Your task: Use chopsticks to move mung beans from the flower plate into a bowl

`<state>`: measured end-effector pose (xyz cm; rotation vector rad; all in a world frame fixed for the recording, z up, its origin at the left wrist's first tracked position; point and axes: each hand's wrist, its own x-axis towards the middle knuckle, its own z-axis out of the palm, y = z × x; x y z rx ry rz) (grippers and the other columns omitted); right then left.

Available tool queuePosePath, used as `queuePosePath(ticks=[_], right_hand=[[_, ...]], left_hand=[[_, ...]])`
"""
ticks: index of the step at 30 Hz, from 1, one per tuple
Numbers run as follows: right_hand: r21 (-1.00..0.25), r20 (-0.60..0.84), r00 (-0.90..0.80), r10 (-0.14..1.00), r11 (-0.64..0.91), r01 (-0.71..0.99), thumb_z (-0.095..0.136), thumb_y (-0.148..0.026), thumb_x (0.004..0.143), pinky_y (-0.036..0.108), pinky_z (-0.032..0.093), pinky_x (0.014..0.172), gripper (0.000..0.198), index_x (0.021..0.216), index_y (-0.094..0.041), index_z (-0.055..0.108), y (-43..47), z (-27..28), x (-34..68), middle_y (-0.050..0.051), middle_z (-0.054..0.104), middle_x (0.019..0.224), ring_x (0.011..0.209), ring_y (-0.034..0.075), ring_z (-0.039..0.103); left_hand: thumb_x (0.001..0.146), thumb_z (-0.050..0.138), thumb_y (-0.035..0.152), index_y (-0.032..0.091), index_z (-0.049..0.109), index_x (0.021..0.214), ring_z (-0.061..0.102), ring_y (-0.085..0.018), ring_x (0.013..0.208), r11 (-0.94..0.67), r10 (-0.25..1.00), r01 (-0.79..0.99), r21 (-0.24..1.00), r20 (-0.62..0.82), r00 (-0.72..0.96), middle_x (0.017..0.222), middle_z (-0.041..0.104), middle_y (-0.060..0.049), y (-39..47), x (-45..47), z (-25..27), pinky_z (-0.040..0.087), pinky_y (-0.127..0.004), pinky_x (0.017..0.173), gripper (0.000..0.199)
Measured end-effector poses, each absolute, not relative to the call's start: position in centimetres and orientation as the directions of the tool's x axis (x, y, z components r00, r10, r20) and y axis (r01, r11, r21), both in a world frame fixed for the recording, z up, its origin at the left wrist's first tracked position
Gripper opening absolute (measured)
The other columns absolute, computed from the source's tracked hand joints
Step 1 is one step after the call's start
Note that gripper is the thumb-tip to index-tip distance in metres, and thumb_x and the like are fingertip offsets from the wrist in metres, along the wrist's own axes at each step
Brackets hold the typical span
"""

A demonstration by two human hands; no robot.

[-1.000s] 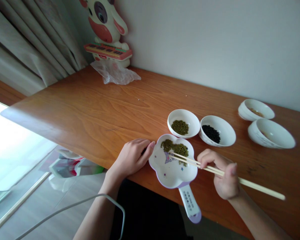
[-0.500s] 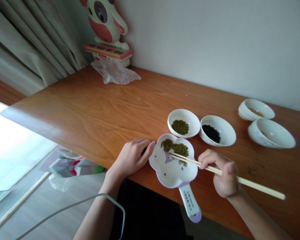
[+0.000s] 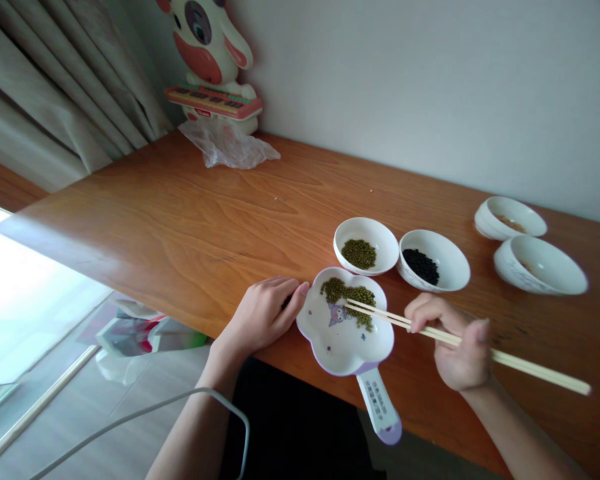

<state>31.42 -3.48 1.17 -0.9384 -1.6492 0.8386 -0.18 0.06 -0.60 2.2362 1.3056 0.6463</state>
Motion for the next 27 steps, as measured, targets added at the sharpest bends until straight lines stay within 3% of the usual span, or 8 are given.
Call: queuePosePath(ticks=[27], right_hand=[[-0.848,0.405,-0.321,0.856,0.483,0.217,0.022,-0.070,0.106,0.039,0.045,0.067,0.069,0.082,-0.024,0.066,-3.6,-0.1,32.6,0.005,0.064,0.075,0.069,0.023,0.060]], left_hand=[[0.112,0.037,0.037,0.020,0.044,0.075,0.050,-0.014,0.065,-0.433,0.886,0.664,0.609,0.152,0.437,0.071,0.054,0.000,0.0,-0.2,-0.3,0.037,-0.030,0.066,0.042]])
